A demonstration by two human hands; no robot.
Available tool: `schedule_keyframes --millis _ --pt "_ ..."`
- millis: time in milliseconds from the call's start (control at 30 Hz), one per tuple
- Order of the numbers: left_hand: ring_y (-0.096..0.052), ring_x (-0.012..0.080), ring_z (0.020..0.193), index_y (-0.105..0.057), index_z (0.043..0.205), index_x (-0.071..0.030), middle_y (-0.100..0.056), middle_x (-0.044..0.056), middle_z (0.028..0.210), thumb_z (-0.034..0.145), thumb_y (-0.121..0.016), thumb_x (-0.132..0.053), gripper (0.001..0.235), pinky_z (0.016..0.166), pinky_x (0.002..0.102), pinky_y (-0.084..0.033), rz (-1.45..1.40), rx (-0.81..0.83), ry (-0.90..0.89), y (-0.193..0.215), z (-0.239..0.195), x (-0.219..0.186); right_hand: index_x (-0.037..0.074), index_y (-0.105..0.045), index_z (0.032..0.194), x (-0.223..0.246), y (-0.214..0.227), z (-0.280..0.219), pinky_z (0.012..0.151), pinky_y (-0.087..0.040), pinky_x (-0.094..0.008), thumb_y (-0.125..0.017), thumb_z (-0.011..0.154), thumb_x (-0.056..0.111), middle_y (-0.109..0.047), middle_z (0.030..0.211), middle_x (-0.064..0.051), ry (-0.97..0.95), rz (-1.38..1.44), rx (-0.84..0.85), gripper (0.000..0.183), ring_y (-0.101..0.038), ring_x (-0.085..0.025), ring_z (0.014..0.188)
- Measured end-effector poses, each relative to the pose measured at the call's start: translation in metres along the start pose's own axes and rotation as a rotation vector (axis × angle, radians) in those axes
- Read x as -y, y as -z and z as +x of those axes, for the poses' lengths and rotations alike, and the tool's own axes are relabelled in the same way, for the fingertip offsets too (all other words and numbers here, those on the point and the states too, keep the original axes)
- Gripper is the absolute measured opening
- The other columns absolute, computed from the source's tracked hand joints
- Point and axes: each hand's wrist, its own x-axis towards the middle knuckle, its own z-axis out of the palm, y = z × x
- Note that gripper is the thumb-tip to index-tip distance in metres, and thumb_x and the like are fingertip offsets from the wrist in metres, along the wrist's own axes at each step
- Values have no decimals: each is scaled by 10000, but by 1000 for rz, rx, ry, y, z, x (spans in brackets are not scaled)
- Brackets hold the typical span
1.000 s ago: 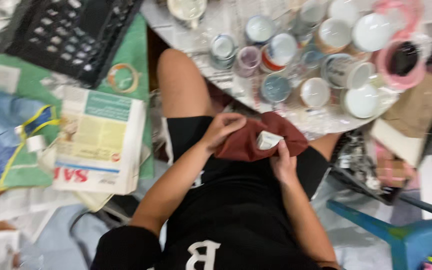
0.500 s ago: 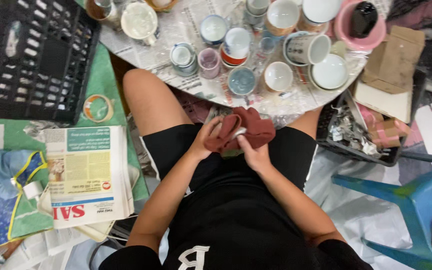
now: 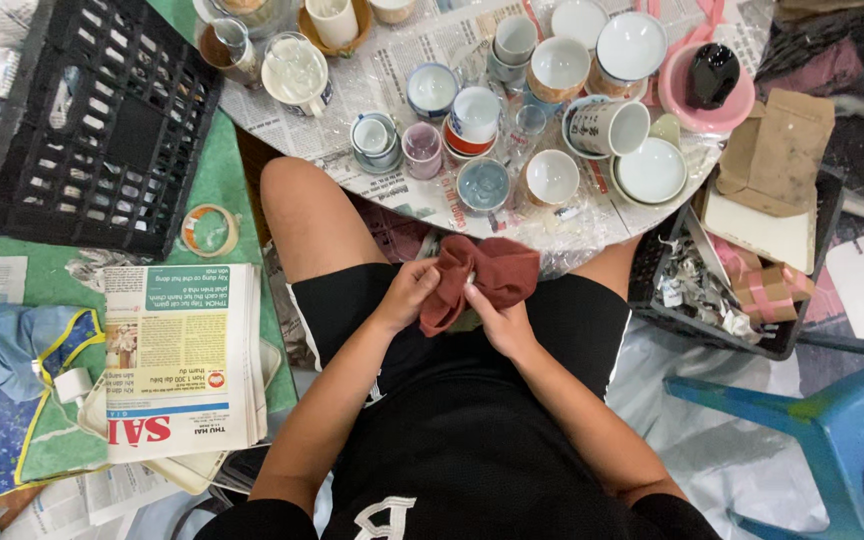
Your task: The person sits cross-legged and wipes various small ceramic cups and bowls with a reddish-brown cloth. They handle items one at a time, wiping the exterior and interior surfaces, then place them back on the table among other similar items.
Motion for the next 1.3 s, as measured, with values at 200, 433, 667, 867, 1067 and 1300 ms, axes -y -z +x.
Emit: schedule_keyframes --millis 200,433,667,867,1067,1300 --pt "-673 135 1012 -627 1264 13 -695 61 1187 977 -733 -254 407 899 308 -540 -37 18 89 -1 -2 0 53 -491 1438 -4 2 10 1090 -463 -398 -623 974 168 -575 1420 -82 -193 506 -28 496 -574 -214 1302" --pt "-635 104 956 -631 1299 -5 -689 39 1104 976 -709 -287 435 826 295 -517 128 92 132 -14 -8 -14 -21 -550 1429 14 7 8 1084 -502 -399 -610 1036 195 -625 1415 -144 25 100 -5 452 -623 -243 1270" --pt "-637 82 1040 -636 1280 20 -694 39 1152 1066 -611 -412 483 891 272 -525 6 59 103 -6 -2 -1 -16 -524 1438 3 -1 7 1101 -482 -397 -607 1038 198 -611 1419 -143 -14 130 -59 461 -607 -239 1297" --pt "-686 154 1098 -618 1312 -13 -703 75 1209 1037 -538 -471 540 957 317 -553 -375 -31 157 -3 -2 -18 12 -424 1489 -19 0 2 1136 -419 -398 -635 1016 173 -530 1452 -98 -15 303 50 543 -534 -214 1332" --pt "-699 170 1103 -618 1328 -2 -707 87 1229 1047 -555 -402 493 980 322 -558 -310 -9 158 -15 -6 -34 6 -463 1464 -36 13 -5 1102 -454 -393 -628 1023 164 -568 1415 -106 14 234 38 497 -567 -215 1288" --pt "-673 105 1005 -664 1281 7 -725 57 1131 1054 -641 -361 433 888 271 -543 -124 33 83 -9 -7 -19 9 -453 1465 -38 9 -7 1103 -453 -403 -610 1034 155 -555 1419 -111 -48 358 22 481 -563 -221 1291"
